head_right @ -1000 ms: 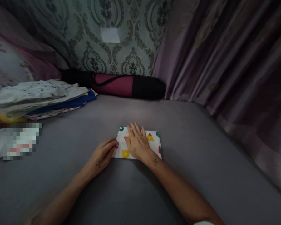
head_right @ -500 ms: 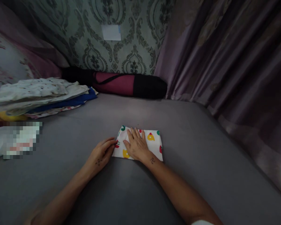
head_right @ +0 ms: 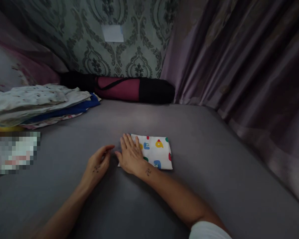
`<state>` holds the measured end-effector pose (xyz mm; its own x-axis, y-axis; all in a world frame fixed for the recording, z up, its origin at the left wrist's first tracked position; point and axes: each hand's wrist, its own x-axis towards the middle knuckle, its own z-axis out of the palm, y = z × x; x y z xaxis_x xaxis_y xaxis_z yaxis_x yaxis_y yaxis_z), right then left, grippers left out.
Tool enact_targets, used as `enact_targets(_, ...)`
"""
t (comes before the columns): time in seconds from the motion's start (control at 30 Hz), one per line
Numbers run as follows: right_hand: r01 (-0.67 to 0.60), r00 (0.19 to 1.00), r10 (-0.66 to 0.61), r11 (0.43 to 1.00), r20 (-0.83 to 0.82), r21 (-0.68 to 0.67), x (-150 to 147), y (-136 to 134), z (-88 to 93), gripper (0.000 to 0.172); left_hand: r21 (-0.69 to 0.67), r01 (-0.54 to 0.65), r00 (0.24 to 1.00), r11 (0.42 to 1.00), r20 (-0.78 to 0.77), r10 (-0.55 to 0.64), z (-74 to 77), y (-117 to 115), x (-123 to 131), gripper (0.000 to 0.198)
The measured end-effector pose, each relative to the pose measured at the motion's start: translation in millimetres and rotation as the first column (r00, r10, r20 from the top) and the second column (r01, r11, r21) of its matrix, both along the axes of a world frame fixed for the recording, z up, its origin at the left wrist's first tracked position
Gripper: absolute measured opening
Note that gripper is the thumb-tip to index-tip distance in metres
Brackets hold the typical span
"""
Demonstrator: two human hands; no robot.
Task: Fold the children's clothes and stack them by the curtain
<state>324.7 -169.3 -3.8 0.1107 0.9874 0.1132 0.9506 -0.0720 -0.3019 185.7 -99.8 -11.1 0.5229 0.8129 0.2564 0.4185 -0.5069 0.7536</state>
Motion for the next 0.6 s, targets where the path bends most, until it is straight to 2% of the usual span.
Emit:
enact_targets(0.13,-0.007,1.0,0.007,0.999,-0.006,-0.043,-3.1,2.1,-14.5,0.064,-0.025,-0.044,0.999,0.999,0.014,0.045,-2.8,1.9,0.6,0.03)
enact_targets(0.23,-0.006,1.0,0.006,1.0,0.001,-0.027,-3.4,1.4,-17.7,0.064,-0.025,-0.048,0.999,0.999,0.007,0.048,-6.7,3.6,1.2,0.03)
enact_targets(0.43,-0.016,0.998,0.015,1.0,-0.061,-0.011,-1.9,1.6,-13.6,0.062,-0.037,-0.041,0.997,0.998,-0.071,0.039,-11.1,10.3,1.9,0.035)
enact_targets(0.6,-0.072,0.973,0.059,0.996,-0.223,-0.048,9.9,-7.4,2.4,0.055,-0.033,0.006,0.983,0.999,-0.182,-0.012,-9.2,14.4,4.1,0.036)
